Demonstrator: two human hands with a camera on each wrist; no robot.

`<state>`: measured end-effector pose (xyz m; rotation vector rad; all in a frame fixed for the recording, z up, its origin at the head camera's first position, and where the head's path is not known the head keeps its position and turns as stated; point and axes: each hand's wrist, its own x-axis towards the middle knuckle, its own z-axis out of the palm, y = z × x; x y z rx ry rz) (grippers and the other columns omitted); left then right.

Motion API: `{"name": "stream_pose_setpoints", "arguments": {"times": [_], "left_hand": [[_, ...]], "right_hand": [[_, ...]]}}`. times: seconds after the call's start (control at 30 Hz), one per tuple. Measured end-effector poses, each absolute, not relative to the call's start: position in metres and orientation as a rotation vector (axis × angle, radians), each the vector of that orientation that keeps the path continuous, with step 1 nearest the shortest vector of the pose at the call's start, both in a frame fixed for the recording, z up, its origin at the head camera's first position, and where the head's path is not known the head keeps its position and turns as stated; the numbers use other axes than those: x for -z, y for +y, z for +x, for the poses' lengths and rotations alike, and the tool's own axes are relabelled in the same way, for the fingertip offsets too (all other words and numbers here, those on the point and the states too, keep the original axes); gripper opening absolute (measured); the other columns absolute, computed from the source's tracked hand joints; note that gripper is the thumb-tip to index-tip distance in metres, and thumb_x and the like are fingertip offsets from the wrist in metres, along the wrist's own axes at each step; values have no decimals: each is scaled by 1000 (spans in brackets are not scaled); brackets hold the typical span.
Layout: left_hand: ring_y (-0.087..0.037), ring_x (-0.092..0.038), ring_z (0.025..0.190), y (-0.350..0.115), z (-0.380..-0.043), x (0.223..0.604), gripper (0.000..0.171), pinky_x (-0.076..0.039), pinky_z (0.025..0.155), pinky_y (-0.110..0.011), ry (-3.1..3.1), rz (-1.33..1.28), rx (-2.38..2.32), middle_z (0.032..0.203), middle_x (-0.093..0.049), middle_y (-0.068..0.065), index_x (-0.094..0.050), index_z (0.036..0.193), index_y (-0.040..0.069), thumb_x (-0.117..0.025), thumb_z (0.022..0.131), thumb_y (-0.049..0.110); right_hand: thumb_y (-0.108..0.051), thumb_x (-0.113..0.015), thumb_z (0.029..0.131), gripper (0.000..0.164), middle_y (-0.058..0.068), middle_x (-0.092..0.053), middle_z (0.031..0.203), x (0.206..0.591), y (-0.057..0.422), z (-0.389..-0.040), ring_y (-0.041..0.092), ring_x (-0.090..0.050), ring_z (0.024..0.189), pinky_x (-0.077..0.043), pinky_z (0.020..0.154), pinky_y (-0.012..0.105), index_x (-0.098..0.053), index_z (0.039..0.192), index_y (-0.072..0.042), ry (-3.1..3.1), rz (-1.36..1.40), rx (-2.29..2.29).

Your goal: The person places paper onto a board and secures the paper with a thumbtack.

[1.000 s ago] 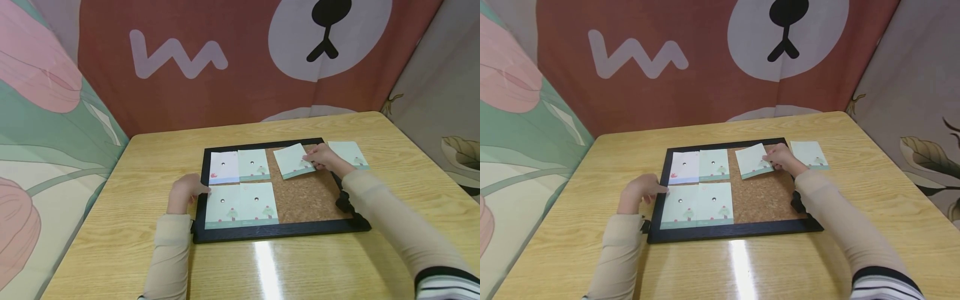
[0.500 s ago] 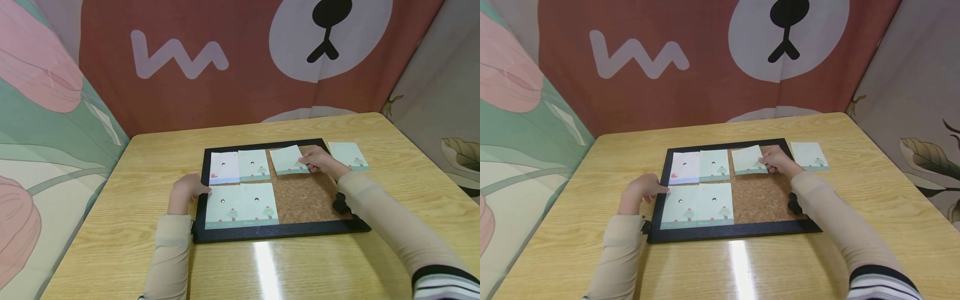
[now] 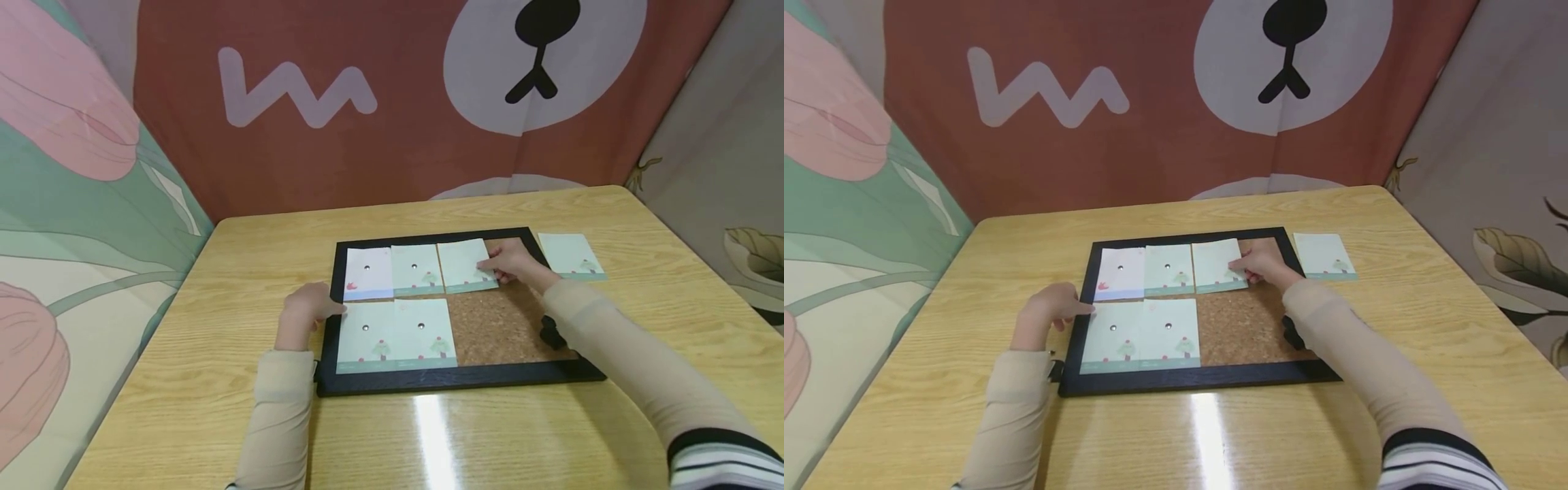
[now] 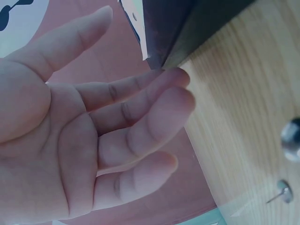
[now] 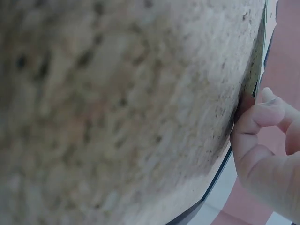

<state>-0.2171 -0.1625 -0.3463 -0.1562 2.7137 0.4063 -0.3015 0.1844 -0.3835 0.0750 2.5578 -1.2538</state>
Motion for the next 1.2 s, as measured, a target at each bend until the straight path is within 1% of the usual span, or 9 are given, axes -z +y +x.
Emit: {"name": "stream_pose_setpoints", "arguments": {"times": [0.1, 0.2, 0.37, 0.47, 0.57, 0.63, 0.73, 0.93, 1.2], "left_hand": [[-21, -54, 54, -162, -217, 346, 38, -39, 50, -27, 2716, -152, -407, 71, -54, -11, -56, 97, -1, -65, 81, 32], [-20, -54, 53, -161, -216, 346, 37, -39, 49, -27, 2720, -153, -404, 70, -53, -11, -57, 97, -1, -65, 81, 32], [-20, -53, 54, -161, -216, 347, 38, -39, 50, -27, 2717, -149, -397, 70, -54, -11, -57, 99, -1, -65, 81, 32], [-20, -54, 54, -161, -216, 347, 39, -39, 50, -27, 2715, -145, -396, 71, -54, -11, -57, 99, -1, -65, 81, 32], [-20, -53, 54, -161, -216, 347, 38, -39, 50, -27, 2715, -147, -404, 70, -54, -11, -57, 98, -1, -65, 81, 32], [-20, -53, 54, -162, -216, 348, 37, -39, 50, -27, 2714, -149, -410, 69, -53, -10, -57, 98, -1, -66, 80, 31], [-20, -52, 54, -162, -217, 349, 36, -39, 49, -26, 2714, -149, -402, 69, -53, -11, -58, 96, -1, -67, 80, 30], [-20, -53, 53, -162, -220, 350, 36, -40, 48, -26, 2706, -139, -364, 70, -56, -12, -57, 92, -3, -70, 77, 27], [-20, -54, 52, -162, -220, 353, 39, -41, 49, -27, 2693, -113, -346, 69, -55, -11, -56, 93, -3, -73, 74, 25]], "right_hand": [[-13, -68, 79, 54, 4, -49, 50, 386, 183, -302, 10, -44, 38, -40, 39, 24, -43, 123, 5, 2666, 8, 1140], [-14, -69, 78, 54, 5, -50, 48, 386, 181, -302, 11, -45, 36, -41, 37, 24, -45, 123, 5, 2802, -121, 978], [-21, -72, 76, 26, 4, -51, 48, 383, 179, -297, 14, -47, 42, -41, 43, 26, -56, 81, -1, 2963, -280, 763], [-30, -71, 76, 36, 0, -47, 50, 380, 179, -294, 13, -39, 47, -34, 48, 25, -47, 65, -6, 3002, -327, 643], [-34, -72, 75, 37, 10, -56, 66, 378, 182, -292, 20, -44, 61, -37, 58, 33, -61, 84, 0, 3001, -464, 565], [-35, -72, 74, 52, 20, -58, 94, 378, 186, -292, 31, -50, 82, -39, 75, 44, -59, 109, 2, 2976, -603, 492], [-39, -70, 75, 70, 25, -33, 134, 380, 190, -292, 44, -26, 121, -15, 94, 61, -45, 129, -2, 2918, -845, 375], [-52, -61, 77, 78, 21, -16, 144, 384, 189, -293, 43, -7, 129, -9, 93, 65, -35, 137, -10, 2764, -974, 315], [-54, -59, 78, 77, 20, -15, 145, 388, 187, -293, 42, -3, 130, -9, 93, 66, -33, 138, -15, 2725, -931, 294]]}}
